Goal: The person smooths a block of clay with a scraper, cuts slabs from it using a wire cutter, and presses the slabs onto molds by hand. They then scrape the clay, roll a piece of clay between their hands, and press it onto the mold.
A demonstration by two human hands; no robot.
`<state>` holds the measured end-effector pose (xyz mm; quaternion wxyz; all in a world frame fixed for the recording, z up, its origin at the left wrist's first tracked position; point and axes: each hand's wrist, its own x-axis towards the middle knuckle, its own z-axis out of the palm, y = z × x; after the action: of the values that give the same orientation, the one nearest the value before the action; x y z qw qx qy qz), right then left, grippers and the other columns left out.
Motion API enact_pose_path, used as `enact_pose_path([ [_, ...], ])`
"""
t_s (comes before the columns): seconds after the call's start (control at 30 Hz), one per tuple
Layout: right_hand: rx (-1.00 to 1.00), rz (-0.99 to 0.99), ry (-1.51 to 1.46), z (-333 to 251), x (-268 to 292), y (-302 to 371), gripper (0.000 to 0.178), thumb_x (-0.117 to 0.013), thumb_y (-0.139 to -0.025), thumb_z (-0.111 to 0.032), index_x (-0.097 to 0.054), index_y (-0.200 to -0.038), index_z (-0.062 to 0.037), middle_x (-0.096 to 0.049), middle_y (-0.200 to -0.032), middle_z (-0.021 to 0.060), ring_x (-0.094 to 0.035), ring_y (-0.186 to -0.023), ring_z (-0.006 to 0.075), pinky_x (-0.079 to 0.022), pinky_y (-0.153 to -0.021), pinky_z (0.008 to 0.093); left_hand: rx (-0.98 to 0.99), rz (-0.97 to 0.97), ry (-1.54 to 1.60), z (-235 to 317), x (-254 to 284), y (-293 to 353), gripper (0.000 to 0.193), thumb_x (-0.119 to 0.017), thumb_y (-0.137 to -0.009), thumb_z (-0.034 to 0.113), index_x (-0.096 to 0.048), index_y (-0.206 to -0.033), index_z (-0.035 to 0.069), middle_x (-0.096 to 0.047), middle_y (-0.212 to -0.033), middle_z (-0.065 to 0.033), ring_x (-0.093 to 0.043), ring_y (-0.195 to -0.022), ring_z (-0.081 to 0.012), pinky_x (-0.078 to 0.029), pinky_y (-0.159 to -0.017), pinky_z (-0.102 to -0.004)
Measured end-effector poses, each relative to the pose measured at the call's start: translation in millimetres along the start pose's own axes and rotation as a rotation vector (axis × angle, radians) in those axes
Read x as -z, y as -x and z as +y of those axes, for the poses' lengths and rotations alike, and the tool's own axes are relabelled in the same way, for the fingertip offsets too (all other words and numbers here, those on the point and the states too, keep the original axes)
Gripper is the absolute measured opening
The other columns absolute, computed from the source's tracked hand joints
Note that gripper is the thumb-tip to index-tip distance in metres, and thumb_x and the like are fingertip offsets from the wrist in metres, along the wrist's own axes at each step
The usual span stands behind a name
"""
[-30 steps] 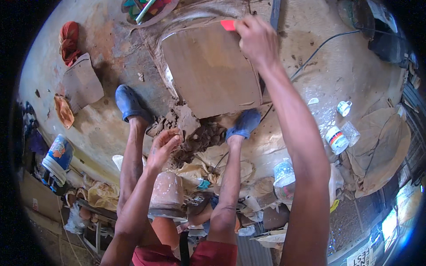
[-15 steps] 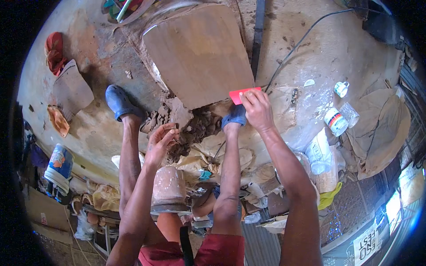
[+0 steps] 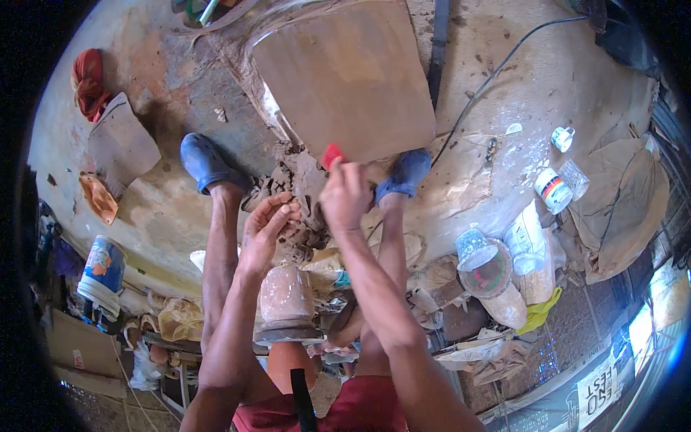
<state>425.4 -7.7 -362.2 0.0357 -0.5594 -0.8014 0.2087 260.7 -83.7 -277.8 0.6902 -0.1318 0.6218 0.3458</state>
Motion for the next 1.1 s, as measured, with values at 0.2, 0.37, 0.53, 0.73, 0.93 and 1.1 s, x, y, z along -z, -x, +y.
enact_pose_path([
  [0.2, -0.014, -0.136, -0.19, -44, -6, 30, 0.02, -0.073, -0.085, 0.0, -0.075, -0.104, -0.0079, -0.063, -0.092, 0.0068, -0.067, -0.084, 0.0265, -0.058, -0.069, 0.0395, -0.075, 0.105, 0.055, 19, 18, -9, 0.032, -0.065, -0.107, 0.02, -0.064, -0.133, 0.001, -0.075, -0.113, -0.0048, -0.069, -0.1, -0.0096, -0.053, -0.087, -0.0258],
  [0.37, -0.391, 0.225, -0.009, 19, 52, -31, 0.006, -0.073, -0.085, 0.001, -0.067, -0.086, -0.002, -0.067, -0.086, 0.0124, -0.066, -0.08, 0.0299, -0.052, -0.071, 0.0443, -0.075, 0.163, 0.085, 35, 26, 2, 0.032, -0.066, -0.106, 0.02, -0.064, -0.133, 0.001, -0.075, -0.111, -0.0055, -0.07, -0.1, -0.0106, -0.053, -0.086, -0.0254],
  [0.53, -0.766, 0.37, 0.055, 90, 51, -105, 0.016, -0.069, -0.09, -0.011, -0.07, -0.085, 0.0038, -0.07, -0.075, 0.0201, -0.067, -0.063, 0.0362, -0.051, -0.061, 0.051, -0.056, 0.041, 0.093, 33, 18, 0, 0.035, -0.066, -0.106, 0.022, -0.063, -0.134, 0.002, -0.075, -0.116, -0.0076, -0.07, -0.1, -0.0109, -0.053, -0.086, -0.0256],
  [0.73, -0.375, 0.293, 0.148, -7, 23, -240, 0.017, -0.069, -0.086, -0.016, -0.075, -0.087, -0.0003, -0.071, -0.081, 0.0211, -0.071, -0.073, 0.0379, -0.056, -0.068, 0.0504, -0.047, 0.043, 0.13, 44, 30, 10, 0.031, -0.062, -0.108, 0.02, -0.061, -0.136, 0.005, -0.074, -0.117, -0.0046, -0.07, -0.104, -0.0103, -0.053, -0.091, -0.0265],
  [0.93, 0.297, 0.021, 0.02, -68, -5, -243, 0.02, -0.07, -0.088, -0.011, -0.076, -0.105, -0.0016, -0.067, -0.092, 0.0147, -0.071, -0.081, 0.0325, -0.059, -0.072, 0.0447, -0.133, 0.015, 0.127, 42, 33, 7, 0.037, -0.065, -0.106, 0.019, -0.06, -0.138, 0.001, -0.073, -0.119, -0.0064, -0.069, -0.105, -0.0117, -0.053, -0.089, -0.0256],
  [1.1, 0.905, -0.312, 0.107, -45, 14, -207, 0.028, -0.069, -0.083, -0.007, -0.073, -0.11, 0.0014, -0.067, -0.099, 0.0088, -0.069, -0.091, 0.0239, -0.059, -0.077, 0.0367, -0.08, 0.059, 0.109, 46, 42, 10, 0.037, -0.065, -0.107, 0.019, -0.059, -0.139, 0.001, -0.073, -0.12, -0.0071, -0.069, -0.107, -0.0121, -0.052, -0.089, -0.0261],
])
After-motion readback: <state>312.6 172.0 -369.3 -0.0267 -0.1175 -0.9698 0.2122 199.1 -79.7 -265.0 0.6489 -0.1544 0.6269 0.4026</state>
